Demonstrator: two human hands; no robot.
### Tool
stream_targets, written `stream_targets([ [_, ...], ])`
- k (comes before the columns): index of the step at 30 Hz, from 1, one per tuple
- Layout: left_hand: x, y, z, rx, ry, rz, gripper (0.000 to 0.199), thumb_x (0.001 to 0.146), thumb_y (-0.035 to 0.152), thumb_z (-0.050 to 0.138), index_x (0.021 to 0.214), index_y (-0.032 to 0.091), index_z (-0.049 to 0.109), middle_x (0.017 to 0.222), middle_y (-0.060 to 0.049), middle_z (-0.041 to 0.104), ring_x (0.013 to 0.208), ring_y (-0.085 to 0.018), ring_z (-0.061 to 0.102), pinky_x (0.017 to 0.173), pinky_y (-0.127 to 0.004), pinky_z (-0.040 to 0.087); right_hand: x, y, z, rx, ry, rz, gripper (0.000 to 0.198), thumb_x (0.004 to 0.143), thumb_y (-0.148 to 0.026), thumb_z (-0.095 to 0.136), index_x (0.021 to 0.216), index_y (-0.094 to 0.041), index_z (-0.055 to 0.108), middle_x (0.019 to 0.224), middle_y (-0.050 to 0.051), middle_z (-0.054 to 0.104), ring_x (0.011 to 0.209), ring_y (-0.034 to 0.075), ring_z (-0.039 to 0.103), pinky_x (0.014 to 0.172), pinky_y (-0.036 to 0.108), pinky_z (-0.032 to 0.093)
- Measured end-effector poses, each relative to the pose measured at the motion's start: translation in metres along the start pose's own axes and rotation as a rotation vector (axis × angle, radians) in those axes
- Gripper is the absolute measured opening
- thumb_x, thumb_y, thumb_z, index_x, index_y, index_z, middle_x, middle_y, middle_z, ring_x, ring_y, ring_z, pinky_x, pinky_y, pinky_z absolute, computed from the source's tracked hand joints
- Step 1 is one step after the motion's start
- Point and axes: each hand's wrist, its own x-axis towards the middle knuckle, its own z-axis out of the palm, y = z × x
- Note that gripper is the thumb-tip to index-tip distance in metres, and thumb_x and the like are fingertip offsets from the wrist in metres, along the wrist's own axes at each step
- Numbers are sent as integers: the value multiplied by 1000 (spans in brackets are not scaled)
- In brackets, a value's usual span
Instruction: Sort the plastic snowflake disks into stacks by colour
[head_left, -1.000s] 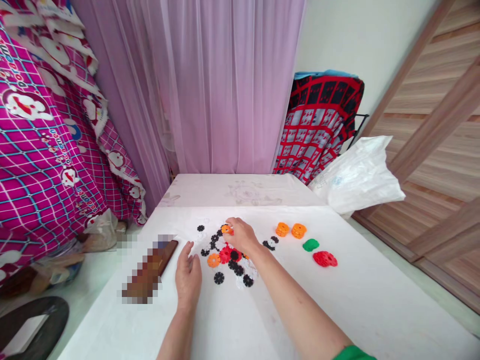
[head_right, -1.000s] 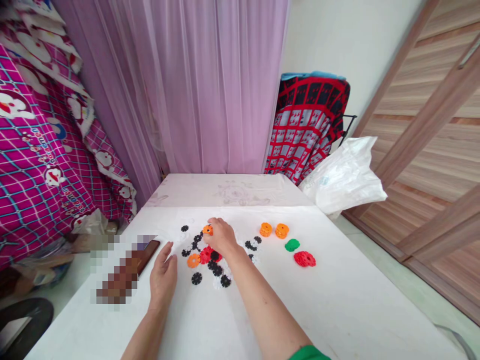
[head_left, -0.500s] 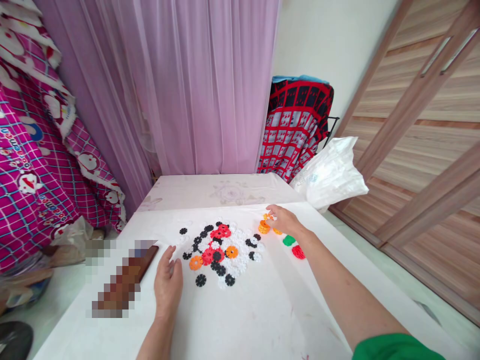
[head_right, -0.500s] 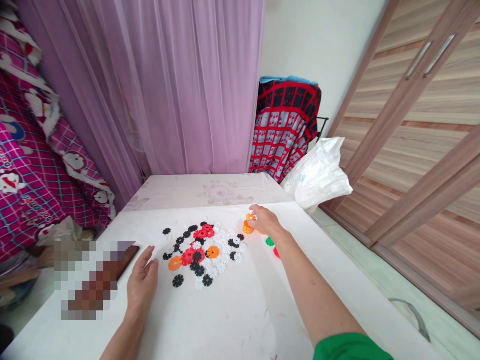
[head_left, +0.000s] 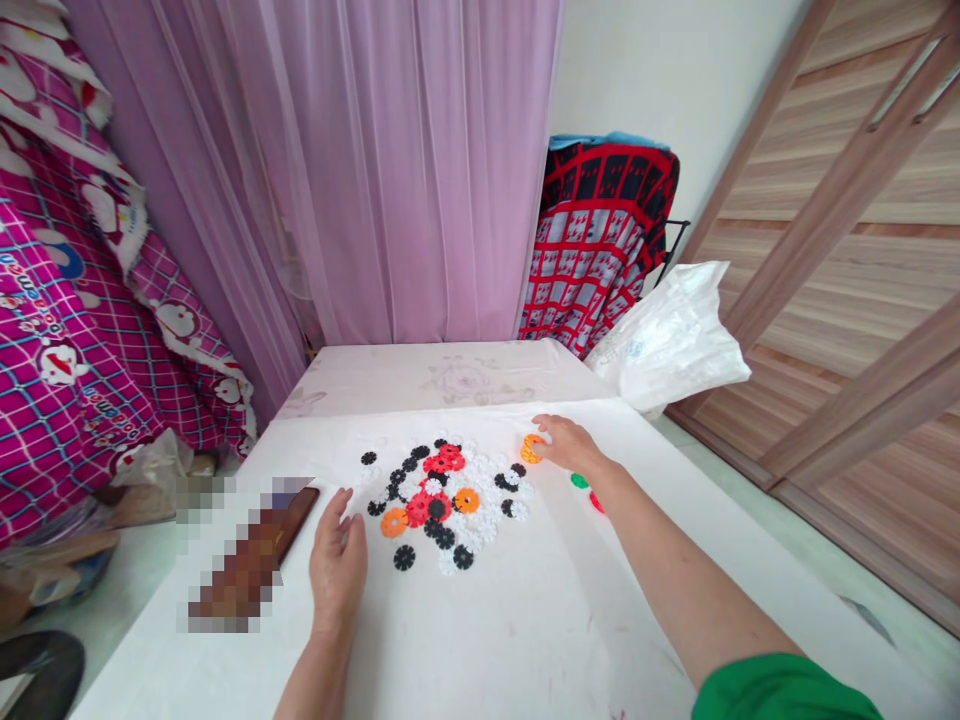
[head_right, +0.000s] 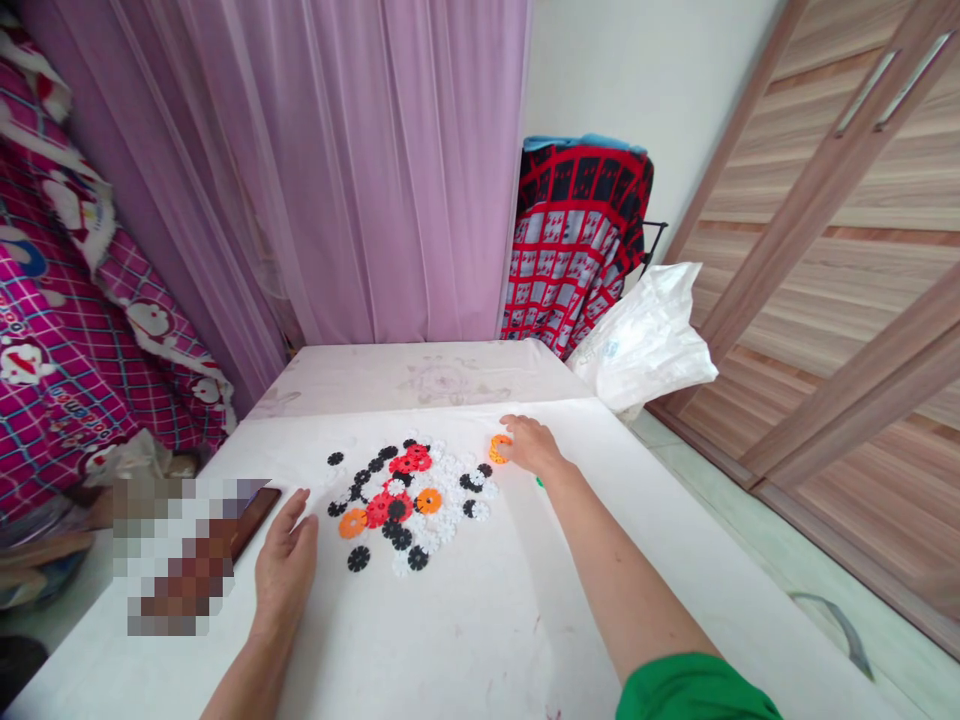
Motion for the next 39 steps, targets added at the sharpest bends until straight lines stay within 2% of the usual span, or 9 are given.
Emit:
stream_targets([
  [5,0,-1,0,-7,2,21,44,82,35,53,124,24,60,138,-7,58,100,-20,66,100,-39,48,-21,-33,0,127,127,-106,30,85,-22,53,111,-23,66,116,5,67,99,17,62,89,29,43],
  [9,-1,-1,0,-12,11,26,44,82,33,53,124,24,60,137,-8,58,99,-20,67,99,-38,49,-50,-75,26,175,-58,-273,24,81,-27,59,102,-25,69,108,2,69,92,16,64,80,26,44],
  [14,-2,1,0,-8,9,39,42,83,33,53,123,24,60,136,-8,59,101,-19,66,99,-36,49,-67,-103,52,44,-74,-247,30,79,-34,60,107,-24,66,107,5,69,102,22,61,81,29,42],
  [23,-1,0,1,-29,12,16,43,81,36,55,123,25,61,137,-7,58,100,-19,66,101,-38,47,-62,-126,49,-101,-115,-205,26,77,-28,58,101,-20,65,101,11,70,95,26,64,76,32,43],
  [27,-2,1,1,-21,7,7,45,81,36,55,124,24,61,137,-8,58,102,-20,66,101,-38,48,-60,-105,31,-51,-42,-169,31,80,-33,56,108,-22,64,103,9,72,98,24,64,77,31,43],
  [32,-2,6,0,12,10,-8,46,81,37,53,125,23,61,136,-8,58,99,-21,66,100,-39,48,-41,-28,-10,-24,72,97,40,81,-38,57,119,-26,59,115,5,70,101,23,65,77,30,44],
  [34,-2,6,0,23,3,-11,47,81,38,53,126,24,60,137,-7,58,97,-20,67,99,-40,48,-32,2,-22,-47,93,155,42,80,-35,57,121,-25,57,117,5,69,103,22,64,78,29,44],
  [36,-2,5,0,22,-2,-4,48,81,39,53,126,24,60,137,-7,58,98,-21,66,100,-40,47,-25,24,-27,-84,83,162,44,79,-32,59,122,-25,56,116,4,69,102,21,64,78,29,43],
  [39,-1,3,0,17,-4,10,49,80,40,53,126,24,60,137,-7,58,99,-21,65,100,-40,47,-19,39,-25,-133,48,148,44,78,-31,59,122,-25,56,114,5,70,101,21,64,78,29,43],
])
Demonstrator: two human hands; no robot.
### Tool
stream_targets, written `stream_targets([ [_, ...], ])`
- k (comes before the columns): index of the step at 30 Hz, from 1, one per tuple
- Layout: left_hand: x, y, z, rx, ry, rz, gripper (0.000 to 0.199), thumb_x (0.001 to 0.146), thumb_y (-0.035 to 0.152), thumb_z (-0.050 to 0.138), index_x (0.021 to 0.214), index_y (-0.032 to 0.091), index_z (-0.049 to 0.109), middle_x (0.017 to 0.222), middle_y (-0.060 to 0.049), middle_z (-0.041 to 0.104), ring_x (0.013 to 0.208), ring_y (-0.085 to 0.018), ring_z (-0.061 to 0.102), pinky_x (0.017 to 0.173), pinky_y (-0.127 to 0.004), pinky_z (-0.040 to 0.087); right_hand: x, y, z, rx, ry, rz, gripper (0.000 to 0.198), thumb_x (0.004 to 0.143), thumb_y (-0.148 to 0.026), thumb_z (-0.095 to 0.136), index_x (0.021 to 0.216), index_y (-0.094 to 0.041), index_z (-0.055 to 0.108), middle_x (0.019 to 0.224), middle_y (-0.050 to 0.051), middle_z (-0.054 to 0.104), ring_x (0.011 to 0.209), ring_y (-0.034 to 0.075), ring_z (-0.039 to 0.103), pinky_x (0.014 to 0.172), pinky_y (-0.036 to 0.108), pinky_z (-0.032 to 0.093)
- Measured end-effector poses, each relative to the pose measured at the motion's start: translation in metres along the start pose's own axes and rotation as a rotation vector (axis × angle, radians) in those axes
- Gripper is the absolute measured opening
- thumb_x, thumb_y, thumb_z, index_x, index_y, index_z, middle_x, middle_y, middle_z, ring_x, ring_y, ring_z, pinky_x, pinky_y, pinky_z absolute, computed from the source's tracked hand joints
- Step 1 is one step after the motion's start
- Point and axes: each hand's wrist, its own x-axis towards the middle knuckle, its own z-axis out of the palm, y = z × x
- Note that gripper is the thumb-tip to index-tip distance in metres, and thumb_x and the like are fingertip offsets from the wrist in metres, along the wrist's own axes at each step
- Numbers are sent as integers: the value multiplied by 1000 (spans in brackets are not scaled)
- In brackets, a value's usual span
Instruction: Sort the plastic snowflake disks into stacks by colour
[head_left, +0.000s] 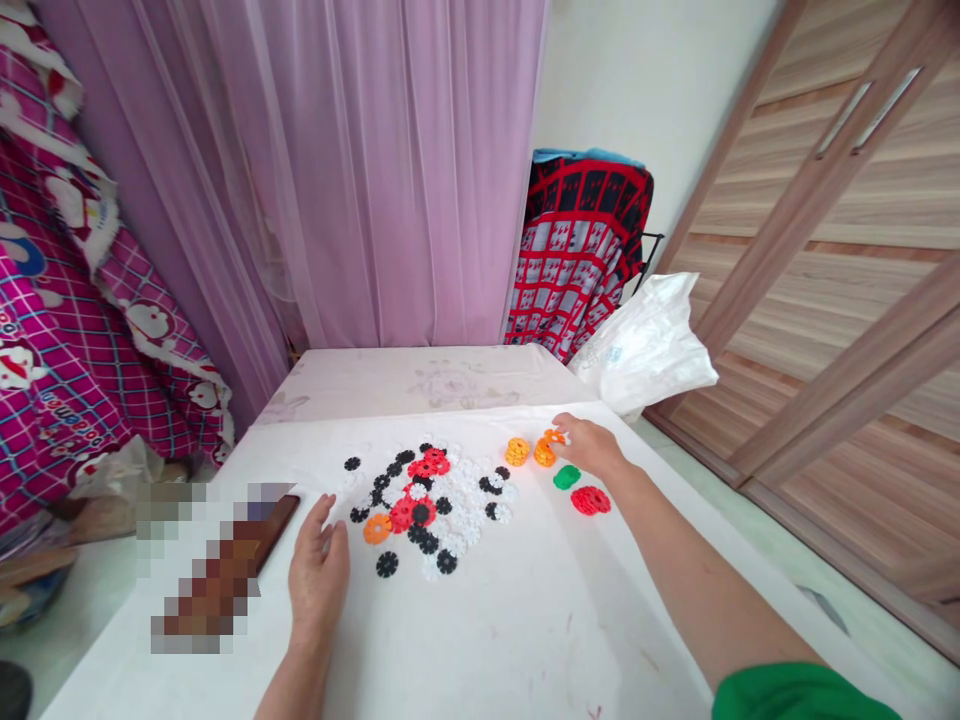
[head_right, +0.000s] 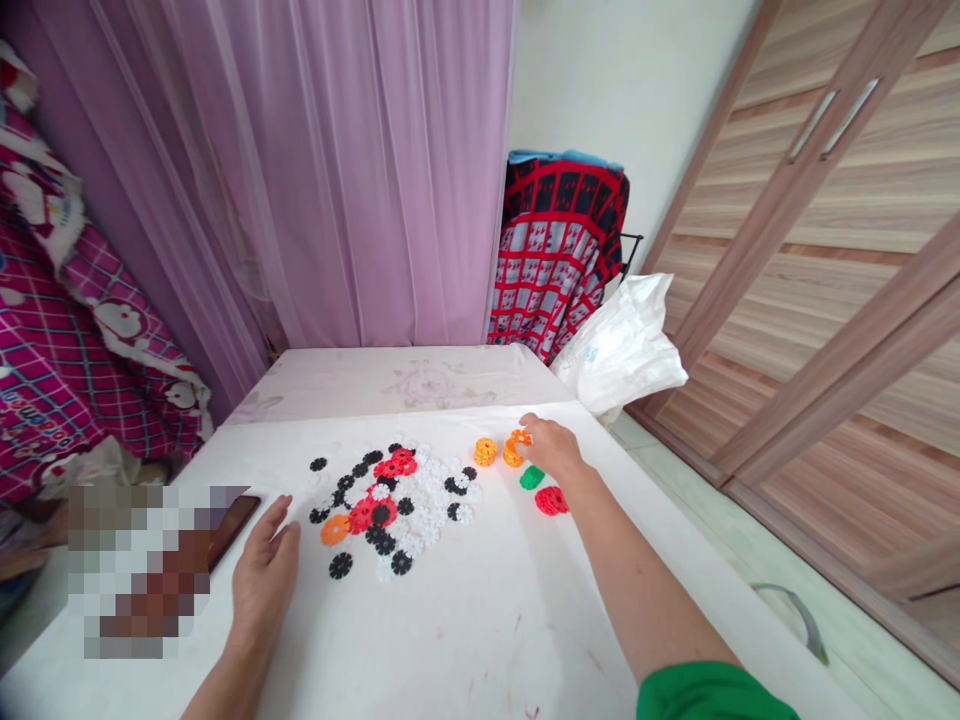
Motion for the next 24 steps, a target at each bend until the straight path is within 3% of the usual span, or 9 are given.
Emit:
stream_targets([
  [12,-1,3,-3,24,-3,-5,46,81,39,54,125,25,60,136,-7,59,96,-20,67,96,-38,50,2,-2,12,-15,-11,-53,43,79,-31,58,121,-26,58,114,5,69,107,22,61,81,30,43],
  [16,0,1,-2,17,15,14,45,82,36,53,124,23,61,136,-7,59,111,-23,63,104,-39,45,-7,-11,4,0,48,-67,34,84,-27,53,117,-24,62,118,6,67,108,22,60,82,30,43],
  [19,0,-1,-1,-7,43,45,43,83,32,51,123,22,61,134,-7,61,125,-23,55,111,-40,37,-20,-41,4,69,77,-152,27,87,-23,48,106,-25,67,113,4,69,103,20,61,81,28,43],
  [24,1,-5,1,-39,87,43,39,83,27,50,121,23,62,130,-6,63,123,-20,57,111,-38,38,-49,-132,26,281,-31,-442,24,88,-21,49,94,-27,71,100,0,71,90,15,63,79,25,43],
])
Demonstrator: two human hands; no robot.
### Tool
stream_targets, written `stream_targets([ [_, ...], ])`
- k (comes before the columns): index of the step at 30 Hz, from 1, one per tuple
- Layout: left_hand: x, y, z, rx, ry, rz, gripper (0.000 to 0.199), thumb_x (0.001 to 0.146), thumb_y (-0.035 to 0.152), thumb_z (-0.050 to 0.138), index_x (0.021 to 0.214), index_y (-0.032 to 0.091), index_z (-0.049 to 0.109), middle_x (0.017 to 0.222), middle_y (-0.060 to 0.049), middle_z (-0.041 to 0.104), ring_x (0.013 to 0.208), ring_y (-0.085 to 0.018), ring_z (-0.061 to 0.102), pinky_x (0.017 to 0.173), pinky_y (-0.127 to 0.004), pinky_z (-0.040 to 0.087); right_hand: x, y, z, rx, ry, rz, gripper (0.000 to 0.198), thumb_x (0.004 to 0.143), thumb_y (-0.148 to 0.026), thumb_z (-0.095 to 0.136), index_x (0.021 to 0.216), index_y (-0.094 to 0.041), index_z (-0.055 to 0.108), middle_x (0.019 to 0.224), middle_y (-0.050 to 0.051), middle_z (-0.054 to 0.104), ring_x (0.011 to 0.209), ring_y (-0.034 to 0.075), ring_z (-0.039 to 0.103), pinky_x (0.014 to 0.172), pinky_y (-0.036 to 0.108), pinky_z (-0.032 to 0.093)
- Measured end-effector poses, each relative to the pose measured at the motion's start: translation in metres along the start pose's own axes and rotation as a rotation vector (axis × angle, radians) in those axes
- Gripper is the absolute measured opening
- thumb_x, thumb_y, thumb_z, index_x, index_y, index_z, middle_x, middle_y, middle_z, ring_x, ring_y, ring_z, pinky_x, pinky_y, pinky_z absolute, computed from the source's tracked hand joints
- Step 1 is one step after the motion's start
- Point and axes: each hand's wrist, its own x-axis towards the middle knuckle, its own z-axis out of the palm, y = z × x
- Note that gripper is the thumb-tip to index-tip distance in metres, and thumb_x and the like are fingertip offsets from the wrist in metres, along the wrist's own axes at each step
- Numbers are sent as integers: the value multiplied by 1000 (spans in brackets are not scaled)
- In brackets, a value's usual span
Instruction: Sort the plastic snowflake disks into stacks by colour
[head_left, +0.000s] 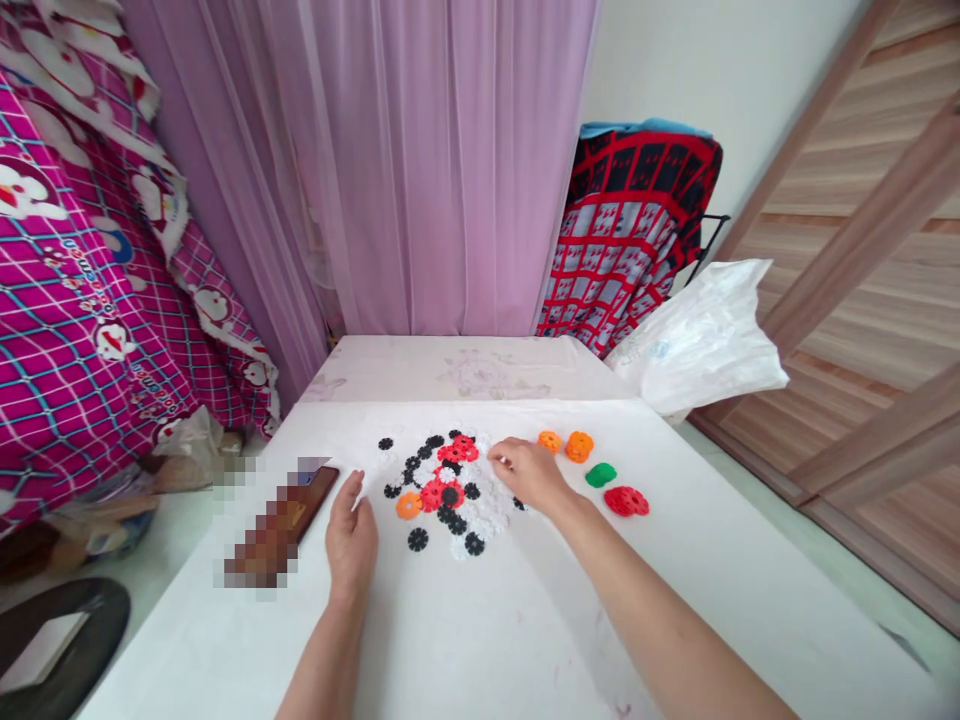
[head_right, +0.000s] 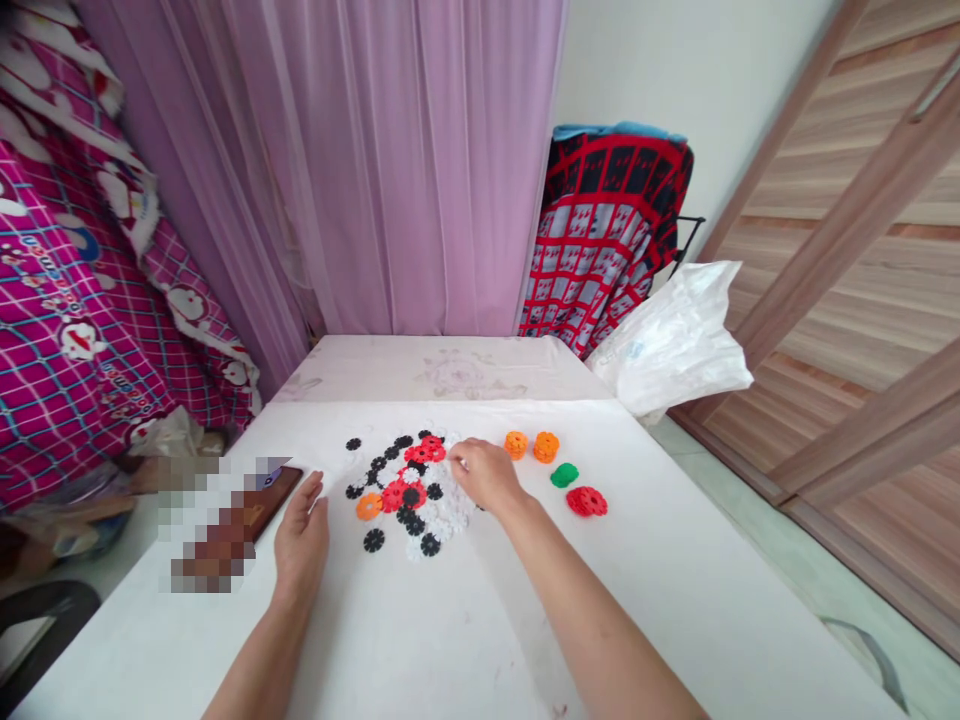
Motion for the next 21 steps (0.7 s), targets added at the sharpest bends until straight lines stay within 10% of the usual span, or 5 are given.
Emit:
stream_targets([
  [9,1,-7,2,-80,-30,-20,40,85,25,49,123,23,60,133,-7,61,122,-20,57,109,-40,39,21,-87,64,-21,-159,-408,27,77,-33,68,101,-23,69,103,4,70,101,22,55,87,33,38],
  [21,-1,4,0,-38,-25,-52,41,84,28,51,123,22,60,132,-8,62,122,-22,58,109,-39,40,20,-75,47,-37,-54,-237,36,79,-31,62,114,-22,62,106,6,71,101,23,58,88,32,40],
])
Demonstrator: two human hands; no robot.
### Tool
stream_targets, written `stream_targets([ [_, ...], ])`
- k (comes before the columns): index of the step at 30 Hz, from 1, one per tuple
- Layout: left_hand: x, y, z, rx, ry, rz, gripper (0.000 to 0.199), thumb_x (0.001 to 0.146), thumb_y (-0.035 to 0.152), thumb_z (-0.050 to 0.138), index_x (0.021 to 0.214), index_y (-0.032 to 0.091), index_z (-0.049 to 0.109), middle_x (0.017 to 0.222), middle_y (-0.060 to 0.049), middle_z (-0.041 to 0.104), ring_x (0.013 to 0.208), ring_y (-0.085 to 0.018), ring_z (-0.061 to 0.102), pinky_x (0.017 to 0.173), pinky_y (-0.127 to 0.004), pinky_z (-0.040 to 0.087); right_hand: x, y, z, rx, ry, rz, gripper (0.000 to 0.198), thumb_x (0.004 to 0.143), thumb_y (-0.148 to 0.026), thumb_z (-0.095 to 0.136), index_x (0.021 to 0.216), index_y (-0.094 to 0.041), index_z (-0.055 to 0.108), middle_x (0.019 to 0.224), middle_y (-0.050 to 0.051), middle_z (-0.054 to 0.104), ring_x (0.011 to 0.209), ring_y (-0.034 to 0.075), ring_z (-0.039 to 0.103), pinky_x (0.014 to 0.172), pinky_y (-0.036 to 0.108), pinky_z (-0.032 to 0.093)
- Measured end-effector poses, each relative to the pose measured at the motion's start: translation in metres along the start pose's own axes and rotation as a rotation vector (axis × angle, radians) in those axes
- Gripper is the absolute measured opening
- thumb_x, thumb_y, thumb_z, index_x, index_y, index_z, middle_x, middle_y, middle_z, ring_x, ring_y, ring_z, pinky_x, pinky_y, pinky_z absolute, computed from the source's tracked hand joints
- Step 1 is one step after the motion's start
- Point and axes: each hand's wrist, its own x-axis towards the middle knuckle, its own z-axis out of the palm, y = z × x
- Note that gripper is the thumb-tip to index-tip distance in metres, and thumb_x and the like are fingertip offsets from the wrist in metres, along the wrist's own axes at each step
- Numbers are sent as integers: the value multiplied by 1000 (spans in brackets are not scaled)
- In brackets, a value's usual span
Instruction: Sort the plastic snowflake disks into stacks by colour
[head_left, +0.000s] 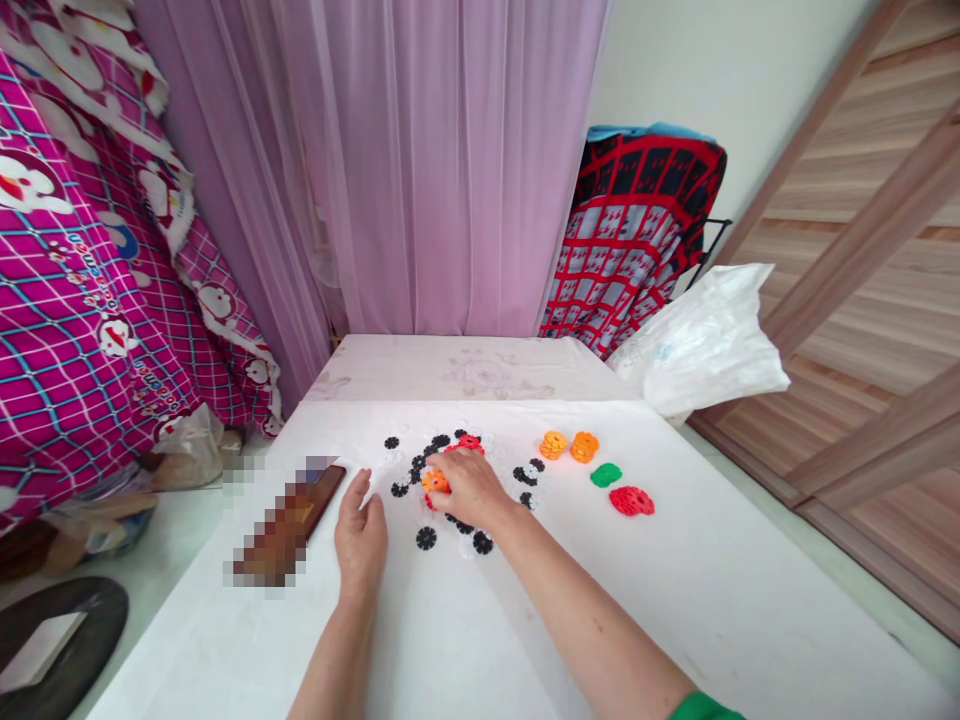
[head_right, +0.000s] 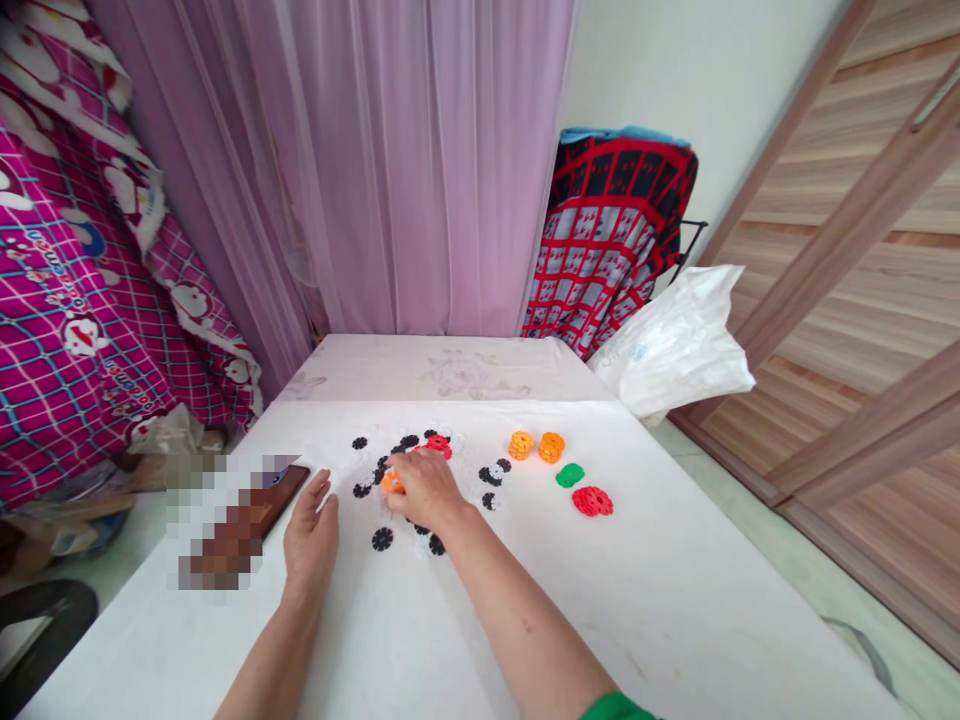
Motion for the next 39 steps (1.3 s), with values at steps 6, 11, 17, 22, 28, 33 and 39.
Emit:
stream_targets([
  [6,-2,3,-1,25,-3,7,42,84,32,51,123,21,61,131,-8,63,122,-22,58,108,-37,41,-42,113,-63,-64,193,400,38,79,-26,61,116,-22,61,110,5,71,103,22,61,88,31,42],
  [11,-2,6,-1,61,-18,-6,44,83,35,51,124,22,60,134,-8,61,121,-22,59,105,-35,44,-78,189,-95,-166,202,568,39,79,-29,60,117,-23,60,108,4,72,103,23,62,82,32,44],
  [17,-3,9,-3,78,-29,-17,46,83,37,51,126,21,59,134,-9,60,121,-23,58,107,-38,43,-87,203,-93,-215,133,551,39,78,-29,61,116,-23,60,106,3,72,102,21,62,78,29,43],
  [22,-2,7,-3,87,-34,-14,47,84,38,51,127,22,58,135,-9,60,123,-24,57,106,-38,43,-83,199,-87,-215,80,548,42,78,-26,60,119,-21,60,109,4,72,105,22,61,82,30,43],
  [28,-1,8,-4,110,-47,-27,48,84,38,50,129,23,57,136,-8,59,121,-24,58,109,-41,39,-86,199,-92,-220,114,525,40,79,-24,60,119,-21,62,114,6,70,108,22,59,88,31,43],
  [33,-1,12,-4,154,-38,-38,48,83,38,49,127,23,59,132,-8,62,116,-24,61,106,-41,42,-104,163,-75,-109,331,493,30,84,-18,48,106,-22,67,112,5,70,103,20,61,88,30,44],
  [39,1,9,-3,185,-63,5,48,82,39,49,126,22,60,130,-8,63,105,-22,66,100,-39,47,-132,79,9,159,304,268,25,80,-12,48,88,-24,68,89,1,71,83,15,62,76,25,45],
])
